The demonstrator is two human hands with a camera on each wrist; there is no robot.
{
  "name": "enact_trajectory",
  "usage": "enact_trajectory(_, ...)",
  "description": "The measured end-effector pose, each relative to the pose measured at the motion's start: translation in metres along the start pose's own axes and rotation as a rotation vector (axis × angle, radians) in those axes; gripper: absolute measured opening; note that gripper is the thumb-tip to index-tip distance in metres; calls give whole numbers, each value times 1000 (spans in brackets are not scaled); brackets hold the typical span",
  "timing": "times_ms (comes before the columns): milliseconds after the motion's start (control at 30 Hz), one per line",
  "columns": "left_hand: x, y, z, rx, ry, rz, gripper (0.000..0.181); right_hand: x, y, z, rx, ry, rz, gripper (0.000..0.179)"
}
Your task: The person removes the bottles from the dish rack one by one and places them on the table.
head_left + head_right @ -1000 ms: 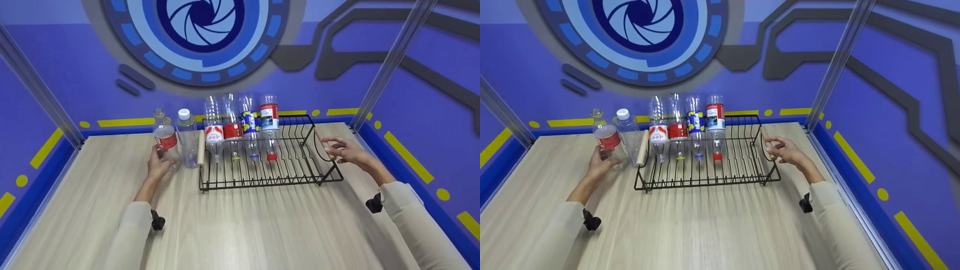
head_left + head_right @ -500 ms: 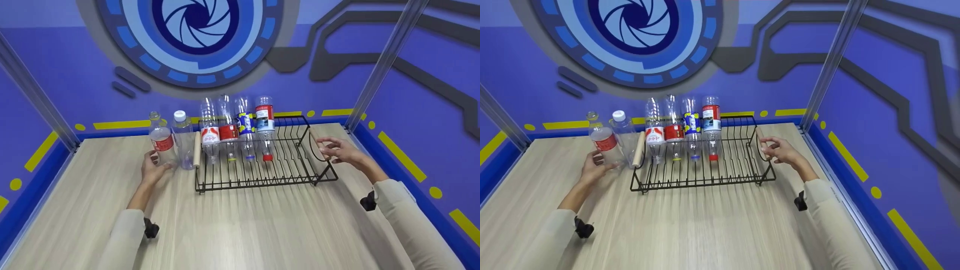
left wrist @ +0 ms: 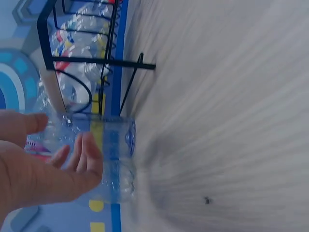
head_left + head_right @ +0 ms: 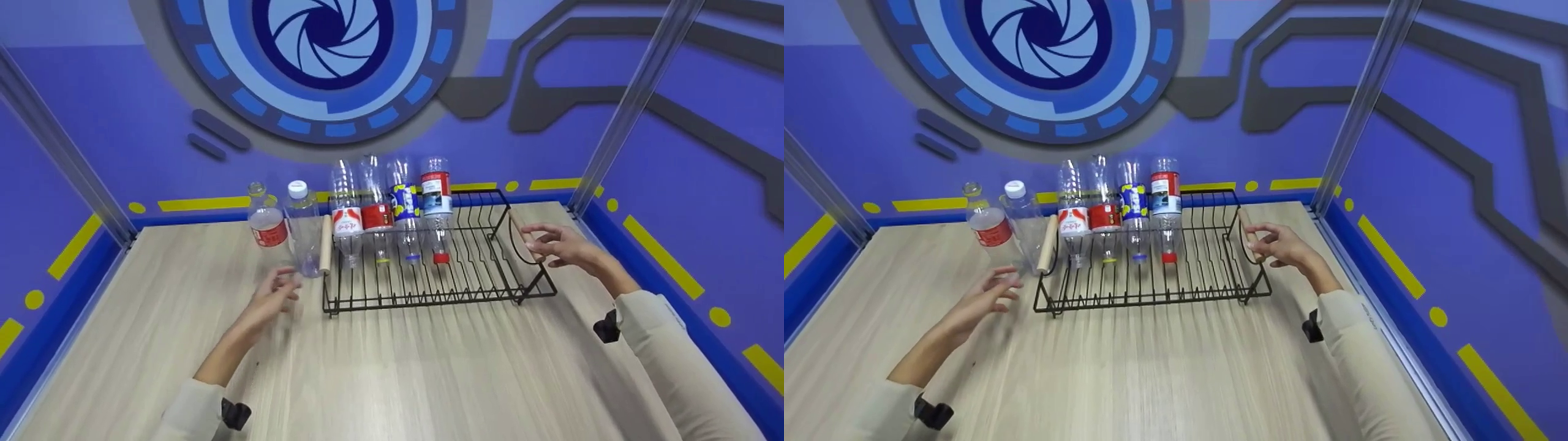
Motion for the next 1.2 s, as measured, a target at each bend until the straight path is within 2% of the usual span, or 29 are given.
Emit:
enact_trajectory(133,3,22,2,-12,20,-156,62,-2,-1,2,-11,10,-24,63)
enact_trajectory(233,2,29,1,4,14,-227,67,-2,-1,2,-35,14,-48,63)
enact_trajectory(400,-1,31,4,49,26,-267,75,-2,-1,1,-22,20,-85,64)
enact_trajectory(500,-2,36,7,38,57,-305,81,-5,-4,-8,86,-1,-105,63)
enact_trajectory(600,-4,41,10,21,64,-328,83,-14,-10,-28,218,-34,-120,60)
enact_trajectory(667,-6,41,11,21,56,-328,84,-23,-16,-46,290,-49,-103,57)
enact_trajectory(767,-6,41,12,21,40,-322,85,-40,-19,-74,318,-39,-77,55)
enact_trajectory(833,-6,42,13,12,35,-319,85,-50,-13,-91,341,-24,-91,59)
enact_trajectory(967,-5,42,14,-8,37,-313,85,-65,18,-112,333,47,-222,77)
enact_trajectory(1067,-5,43,17,-18,43,-320,85,-73,43,-118,289,125,-307,96)
enact_trajectory(1200,-4,43,19,-28,45,-334,86,-81,66,-117,227,212,-340,107)
Point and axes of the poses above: each hand's wrist, its own x-axis away from the middle knuckle, its own y-axis out of the palm, z = x × y, the point moved 9 cm from there along -x, towards the middle knuckle, and after that the axes turned 9 degrees about x, right-handed, at the moved point
